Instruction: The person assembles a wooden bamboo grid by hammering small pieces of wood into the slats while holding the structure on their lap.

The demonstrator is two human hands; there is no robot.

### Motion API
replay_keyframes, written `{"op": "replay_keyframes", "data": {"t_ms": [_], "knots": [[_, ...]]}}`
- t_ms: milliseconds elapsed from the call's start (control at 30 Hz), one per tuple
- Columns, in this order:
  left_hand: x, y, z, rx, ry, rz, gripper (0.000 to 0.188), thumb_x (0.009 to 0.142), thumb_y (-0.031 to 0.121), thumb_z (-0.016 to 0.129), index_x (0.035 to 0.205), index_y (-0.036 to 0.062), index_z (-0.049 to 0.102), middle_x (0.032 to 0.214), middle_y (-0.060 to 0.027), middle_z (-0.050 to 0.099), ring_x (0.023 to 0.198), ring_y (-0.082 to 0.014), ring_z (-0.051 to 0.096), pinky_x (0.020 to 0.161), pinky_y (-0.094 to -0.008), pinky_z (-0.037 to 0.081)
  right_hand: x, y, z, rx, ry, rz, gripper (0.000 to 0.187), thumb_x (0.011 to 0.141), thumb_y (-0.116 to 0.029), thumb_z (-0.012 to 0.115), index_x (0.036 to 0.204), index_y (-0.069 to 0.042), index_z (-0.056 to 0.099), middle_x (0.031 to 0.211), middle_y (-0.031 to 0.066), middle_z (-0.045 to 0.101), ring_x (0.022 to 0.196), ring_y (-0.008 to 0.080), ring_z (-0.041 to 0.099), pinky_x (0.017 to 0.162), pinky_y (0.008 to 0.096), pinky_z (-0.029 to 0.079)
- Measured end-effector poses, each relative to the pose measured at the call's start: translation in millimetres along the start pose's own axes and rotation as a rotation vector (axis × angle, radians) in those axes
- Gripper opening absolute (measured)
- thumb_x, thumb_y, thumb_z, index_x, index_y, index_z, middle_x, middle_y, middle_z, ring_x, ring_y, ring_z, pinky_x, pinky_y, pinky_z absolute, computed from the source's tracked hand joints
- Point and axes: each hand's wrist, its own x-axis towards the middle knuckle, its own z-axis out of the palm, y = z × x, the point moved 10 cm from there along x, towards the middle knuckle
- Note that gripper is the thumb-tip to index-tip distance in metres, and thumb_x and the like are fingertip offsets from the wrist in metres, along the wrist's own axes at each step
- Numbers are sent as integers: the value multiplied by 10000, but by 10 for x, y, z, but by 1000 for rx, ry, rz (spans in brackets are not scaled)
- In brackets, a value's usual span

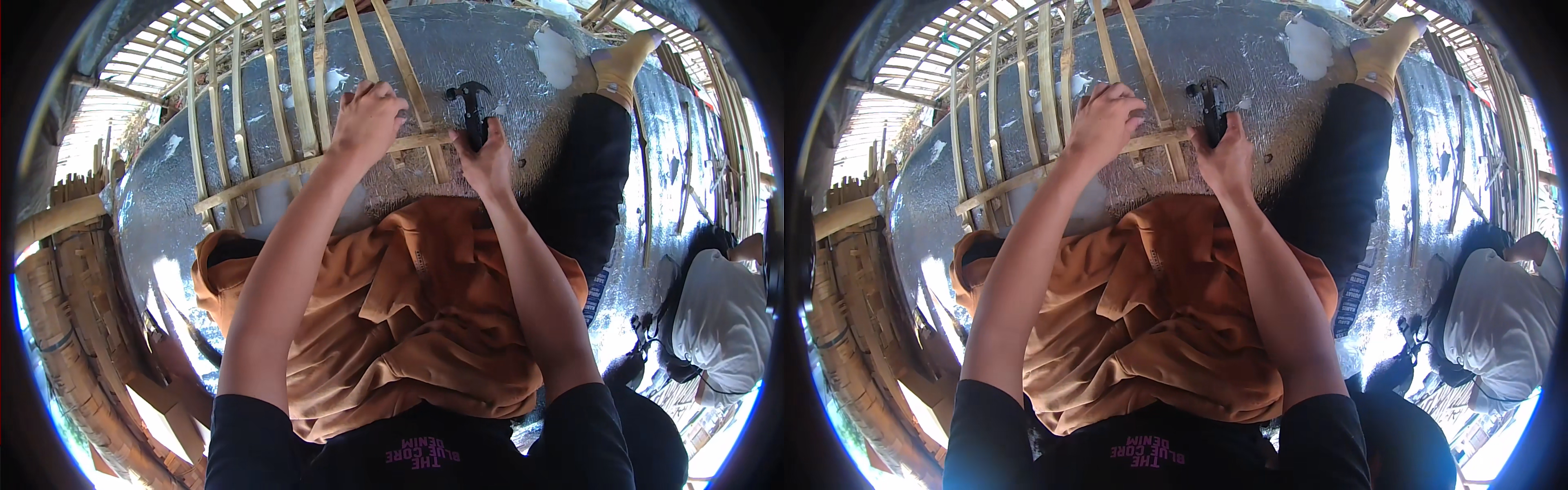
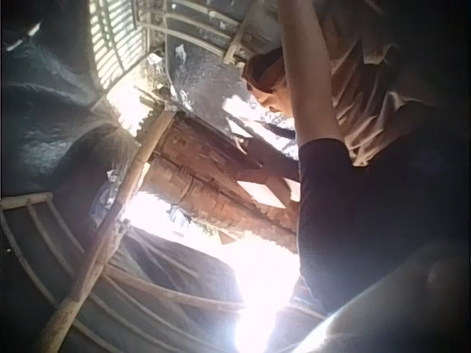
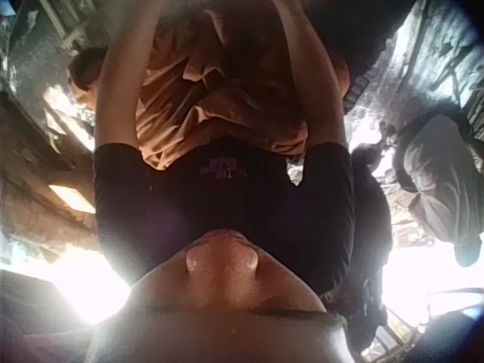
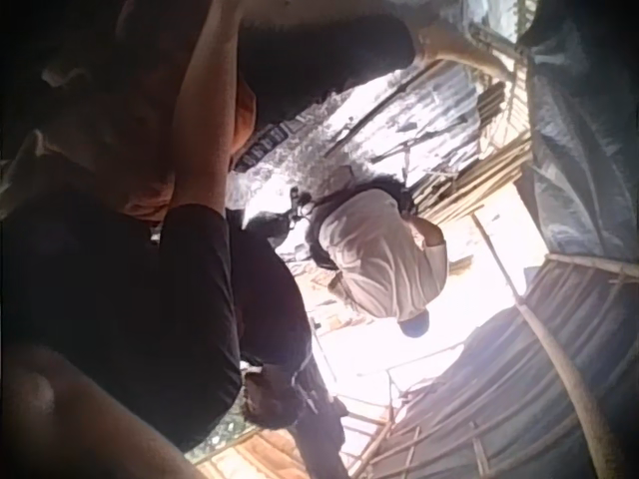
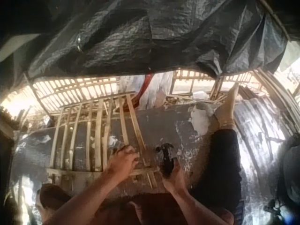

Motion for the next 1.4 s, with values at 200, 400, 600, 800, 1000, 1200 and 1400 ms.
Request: {"op": "replay_keyframes", "data": {"t_ms": [200,400,600,800,1000,1200,1400], "knots": [[99,123,123,50,-142,59,180,909,116,719,1076,160,770,1114,-42,664,1188,-254,603,1047,-482,455,-7,-9,6,-21,16,1,399,871,-299,843,969,-21,575,808,135,724,730,274,714,703,417,549],[89,263,211,166,-175,170,154,920,36,652,1042,100,721,1057,-50,667,1136,-258,631,1052,-466,451,-15,-42,4,18,-24,39,407,880,-304,828,1017,-22,569,858,157,736,805,333,729,745,440,555],[42,358,204,241,-141,240,174,929,-14,575,1047,75,665,1049,-75,665,1133,-269,630,1042,-457,448,-12,-59,-3,19,-20,13,433,885,-307,810,1076,-22,546,887,206,737,868,433,730,756,490,556],[61,246,145,110,-139,166,192,944,6,598,1118,55,660,1068,-100,694,1097,-282,662,992,-429,488,-6,-19,7,-4,-1,35,417,873,-334,831,1009,-29,581,873,154,742,829,339,743,771,444,561],[-191,-186,-395,-508,155,-177,134,944,52,709,1070,24,744,997,-87,757,908,-168,713,851,-304,555,-15,-39,-1,15,-10,30,417,881,-335,825,1001,-24,576,869,154,740,821,339,740,771,443,558],[-722,-425,-118,-781,132,-416,106,910,102,761,1006,57,760,930,-58,772,899,-130,733,834,-323,566,-21,-80,-16,16,-13,28,410,890,-320,810,1003,-11,566,870,175,735,828,368,734,761,450,552],[-598,-283,-81,-586,208,-268,88,866,68,787,943,42,754,960,-88,761,929,-240,717,866,-353,555,-23,-93,4,16,-33,12,407,903,-297,788,1034,3,546,893,217,741,870,429,736,763,480,554]]}}
